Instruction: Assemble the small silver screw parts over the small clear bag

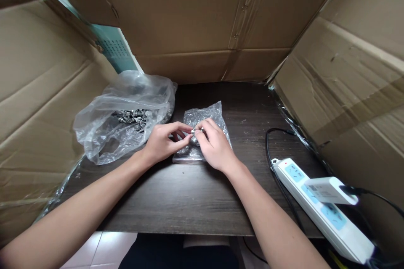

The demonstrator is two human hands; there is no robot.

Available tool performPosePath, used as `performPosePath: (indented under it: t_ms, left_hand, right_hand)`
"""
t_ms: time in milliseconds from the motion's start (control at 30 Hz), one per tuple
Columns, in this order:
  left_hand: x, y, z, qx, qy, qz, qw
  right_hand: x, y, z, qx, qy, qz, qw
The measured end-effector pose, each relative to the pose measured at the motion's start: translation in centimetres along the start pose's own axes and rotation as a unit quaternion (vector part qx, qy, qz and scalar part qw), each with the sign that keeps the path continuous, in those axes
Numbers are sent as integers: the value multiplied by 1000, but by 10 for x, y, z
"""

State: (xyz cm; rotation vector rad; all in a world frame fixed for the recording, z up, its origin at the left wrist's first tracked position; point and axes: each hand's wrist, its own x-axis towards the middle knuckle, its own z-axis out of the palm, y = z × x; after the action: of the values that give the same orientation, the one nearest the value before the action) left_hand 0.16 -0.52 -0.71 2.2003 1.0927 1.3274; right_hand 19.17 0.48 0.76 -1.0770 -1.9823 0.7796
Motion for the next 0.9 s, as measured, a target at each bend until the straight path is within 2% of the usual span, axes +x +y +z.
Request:
performPosePath:
  t_ms: [200, 367, 533, 733, 900]
  left_hand:
    - [0, 2, 1, 5, -2, 20, 1000]
    - [0, 2, 0, 1, 1, 12, 1000]
    - [0, 1, 0, 6, -7, 19, 1000]
    - [1, 2, -2, 0, -5, 16, 1000]
    - [0, 2, -3, 4, -8, 9, 1000]
  right_hand:
    - [-1, -1, 0, 2, -11, -2, 1000]
    - [-1, -1, -3, -4, 2, 5, 1000]
    - [0, -1, -1, 10, -17, -11, 1000]
    - [0, -2, -2, 25, -20, 23, 999]
    - [1, -3, -2, 30, -27, 21, 999]
